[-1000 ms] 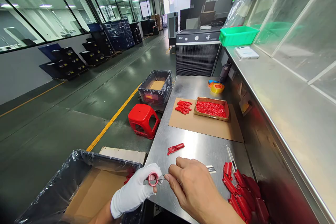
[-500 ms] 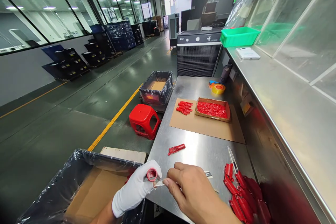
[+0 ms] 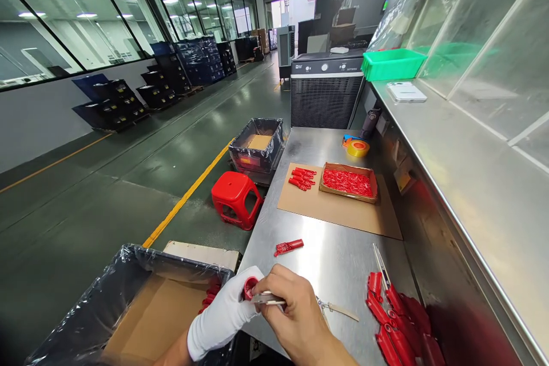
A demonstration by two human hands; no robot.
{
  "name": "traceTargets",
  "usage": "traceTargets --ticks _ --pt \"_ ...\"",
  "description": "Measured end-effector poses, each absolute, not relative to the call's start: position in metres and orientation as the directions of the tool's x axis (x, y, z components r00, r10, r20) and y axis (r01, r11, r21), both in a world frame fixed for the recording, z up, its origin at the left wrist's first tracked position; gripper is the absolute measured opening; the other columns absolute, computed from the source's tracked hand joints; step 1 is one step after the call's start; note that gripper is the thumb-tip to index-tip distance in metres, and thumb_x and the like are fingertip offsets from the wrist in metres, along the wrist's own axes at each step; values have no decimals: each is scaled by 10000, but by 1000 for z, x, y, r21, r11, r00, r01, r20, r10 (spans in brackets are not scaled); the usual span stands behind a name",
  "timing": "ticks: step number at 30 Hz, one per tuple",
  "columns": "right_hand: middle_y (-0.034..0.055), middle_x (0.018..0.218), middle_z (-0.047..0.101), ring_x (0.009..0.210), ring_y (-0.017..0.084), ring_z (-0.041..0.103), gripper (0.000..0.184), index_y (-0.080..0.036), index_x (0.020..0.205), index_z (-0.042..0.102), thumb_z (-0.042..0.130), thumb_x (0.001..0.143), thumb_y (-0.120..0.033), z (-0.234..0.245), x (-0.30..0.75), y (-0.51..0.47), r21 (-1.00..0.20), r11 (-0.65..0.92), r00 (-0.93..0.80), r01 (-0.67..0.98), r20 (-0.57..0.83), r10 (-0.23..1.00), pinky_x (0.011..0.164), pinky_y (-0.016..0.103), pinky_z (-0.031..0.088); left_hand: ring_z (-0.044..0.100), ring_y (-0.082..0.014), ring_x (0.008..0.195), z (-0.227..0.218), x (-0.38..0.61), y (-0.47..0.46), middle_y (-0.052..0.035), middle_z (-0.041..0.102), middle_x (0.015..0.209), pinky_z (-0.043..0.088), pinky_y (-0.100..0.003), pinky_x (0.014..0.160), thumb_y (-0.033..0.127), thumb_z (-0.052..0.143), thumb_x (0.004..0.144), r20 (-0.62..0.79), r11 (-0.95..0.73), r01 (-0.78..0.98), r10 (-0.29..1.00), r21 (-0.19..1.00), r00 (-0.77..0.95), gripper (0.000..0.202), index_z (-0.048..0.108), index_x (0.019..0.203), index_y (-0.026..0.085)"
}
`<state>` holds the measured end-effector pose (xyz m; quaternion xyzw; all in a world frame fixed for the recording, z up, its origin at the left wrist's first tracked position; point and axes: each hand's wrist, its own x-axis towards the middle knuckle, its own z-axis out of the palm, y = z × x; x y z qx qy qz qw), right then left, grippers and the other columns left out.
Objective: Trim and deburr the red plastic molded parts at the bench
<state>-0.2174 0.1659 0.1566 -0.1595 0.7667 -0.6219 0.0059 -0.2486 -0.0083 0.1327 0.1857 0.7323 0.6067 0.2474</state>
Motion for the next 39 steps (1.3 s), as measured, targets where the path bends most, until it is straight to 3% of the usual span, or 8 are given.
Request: traceTargets --ticks 4,6,9,13,17,25,39 --pt "-15 693 557 672 131 495 309 -201 726 621 597 908 -449 158 -221 171 -997 49 -988 -54 46 -146 638 241 380 379 -138 717 133 -249 -9 21 401 778 323 -290 683 355 599 836 -84 200 36 561 979 -823 257 412 766 194" --pt "-20 675 505 659 134 454 397 -199 713 550 525 931 -529 159 -222 178 -989 145 -995 -12 -3 -104 622 249 365 411 -157 754 137 -250 -11 2 427 817 337 -307 713 300 554 818 -48 231 98 553 968 -832 166 431 790 191" --pt "-16 720 514 665 144 452 406 -210 776 534 463 948 -570 160 -221 188 -925 379 -987 7 -67 -145 603 265 336 429 -177 788 143 -251 -12 -15 448 841 352 -325 740 271 516 801 2 246 162 544 956 -839 103 454 801 190" --pt "1 862 608 769 170 542 390 -255 933 606 344 1007 -534 163 -216 195 -820 565 -977 -94 -34 -212 686 289 367 486 -196 859 143 -252 -12 -34 515 904 390 -339 809 228 541 792 28 254 186 522 949 -852 90 525 868 182" --pt "4 793 599 744 187 547 399 -267 868 621 303 1038 -438 166 -215 195 -655 719 -970 -232 97 -224 681 307 347 545 -229 1023 139 -252 -14 -65 575 1075 406 -364 929 190 575 793 46 231 196 527 953 -848 244 582 1037 185" --pt "17 755 582 685 198 550 359 -244 841 635 356 1035 -360 168 -220 193 -434 833 -939 -342 183 -290 631 321 307 513 -234 977 141 -252 -15 -65 582 1033 385 -383 927 274 553 875 -8 323 221 580 920 -815 139 593 981 195" --pt "11 722 572 640 190 545 375 -243 790 612 347 1033 -351 169 -218 189 -431 835 -940 -342 158 -304 606 311 296 534 -227 978 138 -252 -16 -67 582 1034 409 -361 913 296 579 883 52 249 221 544 943 -837 170 588 1016 191"
